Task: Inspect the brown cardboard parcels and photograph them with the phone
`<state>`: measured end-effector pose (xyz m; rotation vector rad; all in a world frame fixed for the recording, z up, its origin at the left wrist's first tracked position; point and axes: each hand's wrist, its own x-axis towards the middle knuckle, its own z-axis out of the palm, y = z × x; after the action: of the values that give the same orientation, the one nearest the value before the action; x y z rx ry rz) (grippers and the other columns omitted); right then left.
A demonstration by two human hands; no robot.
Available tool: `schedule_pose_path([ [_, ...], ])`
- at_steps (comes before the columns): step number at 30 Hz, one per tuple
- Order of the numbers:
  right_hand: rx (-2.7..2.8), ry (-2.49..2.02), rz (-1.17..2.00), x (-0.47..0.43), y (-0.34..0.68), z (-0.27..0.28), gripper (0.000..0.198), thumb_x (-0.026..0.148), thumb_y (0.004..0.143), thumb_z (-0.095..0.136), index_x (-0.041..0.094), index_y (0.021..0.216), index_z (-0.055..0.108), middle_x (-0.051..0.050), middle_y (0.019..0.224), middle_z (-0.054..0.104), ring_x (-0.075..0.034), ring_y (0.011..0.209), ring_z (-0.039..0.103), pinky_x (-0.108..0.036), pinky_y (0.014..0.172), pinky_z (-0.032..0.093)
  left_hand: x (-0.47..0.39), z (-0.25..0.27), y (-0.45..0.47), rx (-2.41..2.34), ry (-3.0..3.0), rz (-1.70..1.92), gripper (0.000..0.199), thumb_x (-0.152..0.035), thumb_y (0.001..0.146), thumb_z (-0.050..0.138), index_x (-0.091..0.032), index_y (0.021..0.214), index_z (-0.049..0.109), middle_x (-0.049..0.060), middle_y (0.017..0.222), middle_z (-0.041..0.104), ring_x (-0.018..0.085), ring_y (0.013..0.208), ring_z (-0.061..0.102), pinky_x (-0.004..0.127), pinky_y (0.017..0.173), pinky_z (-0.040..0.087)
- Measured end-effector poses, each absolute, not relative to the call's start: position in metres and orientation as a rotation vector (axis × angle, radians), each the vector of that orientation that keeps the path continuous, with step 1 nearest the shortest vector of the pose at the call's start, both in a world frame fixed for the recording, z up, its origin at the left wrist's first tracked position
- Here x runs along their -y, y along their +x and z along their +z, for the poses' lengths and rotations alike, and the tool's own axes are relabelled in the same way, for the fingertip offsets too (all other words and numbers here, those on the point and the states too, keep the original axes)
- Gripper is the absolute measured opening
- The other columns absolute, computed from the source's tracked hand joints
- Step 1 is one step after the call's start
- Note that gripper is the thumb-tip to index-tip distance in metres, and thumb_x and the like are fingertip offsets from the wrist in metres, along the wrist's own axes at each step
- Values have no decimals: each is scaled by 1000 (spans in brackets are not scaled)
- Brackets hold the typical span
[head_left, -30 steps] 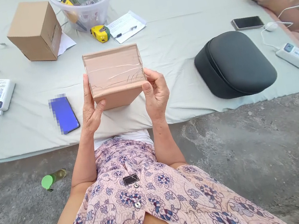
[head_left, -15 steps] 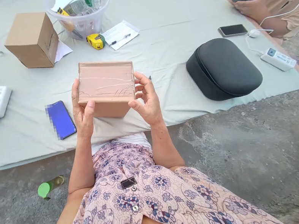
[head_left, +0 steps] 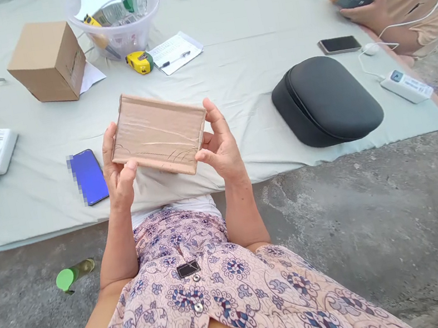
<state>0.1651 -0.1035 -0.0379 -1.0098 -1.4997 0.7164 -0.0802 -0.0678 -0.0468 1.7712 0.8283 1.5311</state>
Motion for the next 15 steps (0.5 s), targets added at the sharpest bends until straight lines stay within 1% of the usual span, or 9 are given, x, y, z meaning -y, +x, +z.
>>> schedule_pose_path([
  [2, 1464, -995, 690, 104, 163, -40, 97, 82, 74, 66, 40, 154, 34, -7, 154, 45, -13, 85, 66, -27, 67, 63, 70, -45, -78, -801, 1747, 1558, 76, -71, 86, 59, -39, 151, 34, 4, 148, 52, 33, 143, 49, 53, 122, 41],
  [4, 1433, -994, 660, 104, 161, -43, 91, 82, 75, 64, 38, 150, 39, -7, 153, 46, -13, 86, 67, -27, 67, 62, 72, -43, -76, -797, 1719, 1633, 67, -66, 88, 61, -37, 145, 41, 3, 139, 57, 30, 135, 56, 49, 118, 45],
  [7, 1376, -1006, 623, 102, 156, -48, 83, 82, 77, 62, 38, 145, 42, -7, 149, 48, -13, 83, 68, -26, 64, 61, 74, -41, -74, -823, 1737, 1701, 57, -63, 91, 60, -36, 139, 49, 4, 137, 57, 28, 136, 54, 47, 118, 44],
  [10, 1324, -987, 585, 101, 151, -53, 77, 78, 78, 66, 38, 140, 44, -5, 139, 53, -12, 77, 66, -26, 63, 60, 75, -40, -73, -997, 1758, 1660, 62, -68, 92, 55, -38, 145, 46, 5, 145, 51, 29, 142, 47, 47, 119, 43],
  [12, 1308, -976, 574, 101, 148, -53, 71, 75, 80, 67, 37, 136, 45, -4, 129, 56, -10, 73, 64, -26, 63, 60, 77, -39, -71, -1129, 1696, 1647, 63, -69, 93, 52, -39, 148, 43, 6, 144, 52, 27, 136, 52, 44, 112, 49],
  [15, 1273, -974, 577, 101, 145, -51, 57, 70, 84, 67, 35, 126, 49, 0, 115, 56, -8, 68, 62, -25, 61, 58, 79, -40, -64, -1135, 1603, 1614, 65, -68, 95, 49, -42, 152, 36, 7, 130, 60, 22, 115, 63, 37, 95, 59],
])
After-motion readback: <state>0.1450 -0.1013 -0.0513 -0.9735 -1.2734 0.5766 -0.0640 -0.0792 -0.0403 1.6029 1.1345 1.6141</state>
